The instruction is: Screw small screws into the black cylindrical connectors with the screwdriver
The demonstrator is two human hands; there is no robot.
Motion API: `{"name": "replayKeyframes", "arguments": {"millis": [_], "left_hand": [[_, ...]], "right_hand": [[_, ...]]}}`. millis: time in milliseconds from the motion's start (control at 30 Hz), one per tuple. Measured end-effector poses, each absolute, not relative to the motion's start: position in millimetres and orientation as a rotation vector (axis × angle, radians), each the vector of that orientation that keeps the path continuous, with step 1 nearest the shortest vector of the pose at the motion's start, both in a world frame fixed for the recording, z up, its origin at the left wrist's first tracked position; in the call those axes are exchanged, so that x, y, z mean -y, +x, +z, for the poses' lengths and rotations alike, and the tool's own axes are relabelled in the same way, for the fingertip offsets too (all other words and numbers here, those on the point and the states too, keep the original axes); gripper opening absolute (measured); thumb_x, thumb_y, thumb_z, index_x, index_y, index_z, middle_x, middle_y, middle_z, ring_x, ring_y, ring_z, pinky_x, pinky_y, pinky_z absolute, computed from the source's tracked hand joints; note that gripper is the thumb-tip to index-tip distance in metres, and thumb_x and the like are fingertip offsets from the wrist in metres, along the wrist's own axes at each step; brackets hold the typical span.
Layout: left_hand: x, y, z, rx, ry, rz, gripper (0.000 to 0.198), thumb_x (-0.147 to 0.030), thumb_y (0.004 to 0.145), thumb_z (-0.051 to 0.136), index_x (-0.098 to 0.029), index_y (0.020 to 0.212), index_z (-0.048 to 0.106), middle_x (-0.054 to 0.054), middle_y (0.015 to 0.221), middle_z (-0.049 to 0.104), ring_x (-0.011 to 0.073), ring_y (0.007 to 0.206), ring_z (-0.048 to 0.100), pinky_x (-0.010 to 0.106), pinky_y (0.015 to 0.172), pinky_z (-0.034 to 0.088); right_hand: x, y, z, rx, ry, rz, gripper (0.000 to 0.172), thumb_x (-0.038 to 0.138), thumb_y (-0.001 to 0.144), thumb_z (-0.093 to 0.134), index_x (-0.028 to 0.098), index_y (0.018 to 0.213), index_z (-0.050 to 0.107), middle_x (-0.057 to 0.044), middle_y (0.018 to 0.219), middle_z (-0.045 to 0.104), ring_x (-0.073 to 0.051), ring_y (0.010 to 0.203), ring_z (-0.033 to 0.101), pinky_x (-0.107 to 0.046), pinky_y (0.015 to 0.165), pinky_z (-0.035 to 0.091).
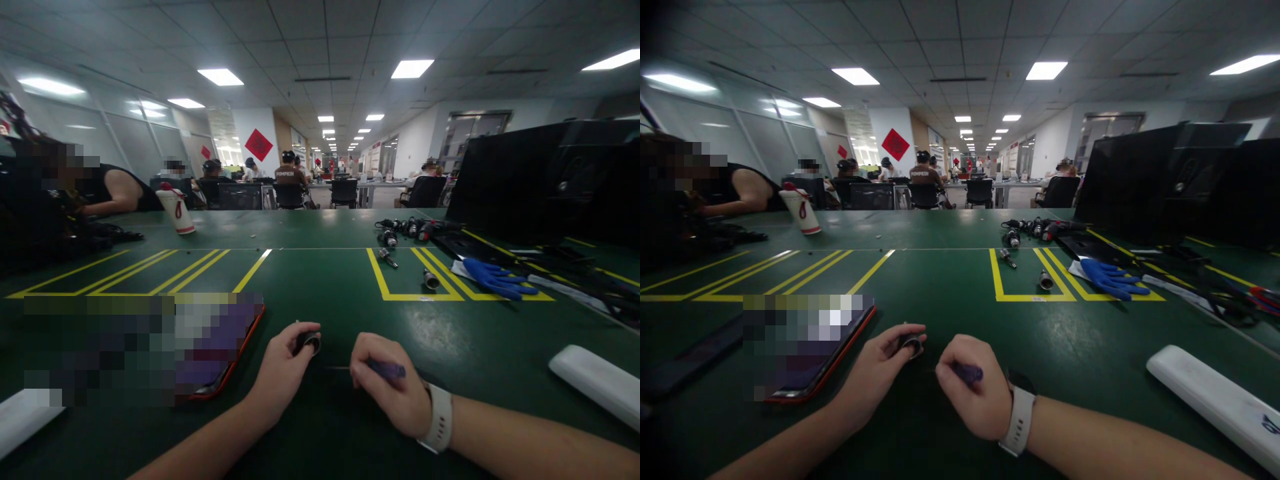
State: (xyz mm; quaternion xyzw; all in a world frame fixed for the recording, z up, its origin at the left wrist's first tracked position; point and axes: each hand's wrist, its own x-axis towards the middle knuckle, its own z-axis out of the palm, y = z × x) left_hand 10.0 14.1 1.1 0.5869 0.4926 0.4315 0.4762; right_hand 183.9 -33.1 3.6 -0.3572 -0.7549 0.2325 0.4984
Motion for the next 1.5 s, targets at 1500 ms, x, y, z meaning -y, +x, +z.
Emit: {"name": "replayKeyframes", "arguments": {"millis": [1500], "left_hand": [[-13.1,10.0,7.1,-1.097,1.162,1.076,0.038,-0.012,0.063,0.062,-0.015,0.101,0.063,0.011,0.108,0.067,0.0275,0.105,0.059,0.04,0.093,0.042]], "right_hand": [[31.6,179.7,2.1,1.955,-0.858,0.476,0.007,0.015,0.084,0.05,0.017,0.083,0.057,-0.004,0.076,0.059,-0.016,0.073,0.053,-0.029,0.068,0.042]]}}
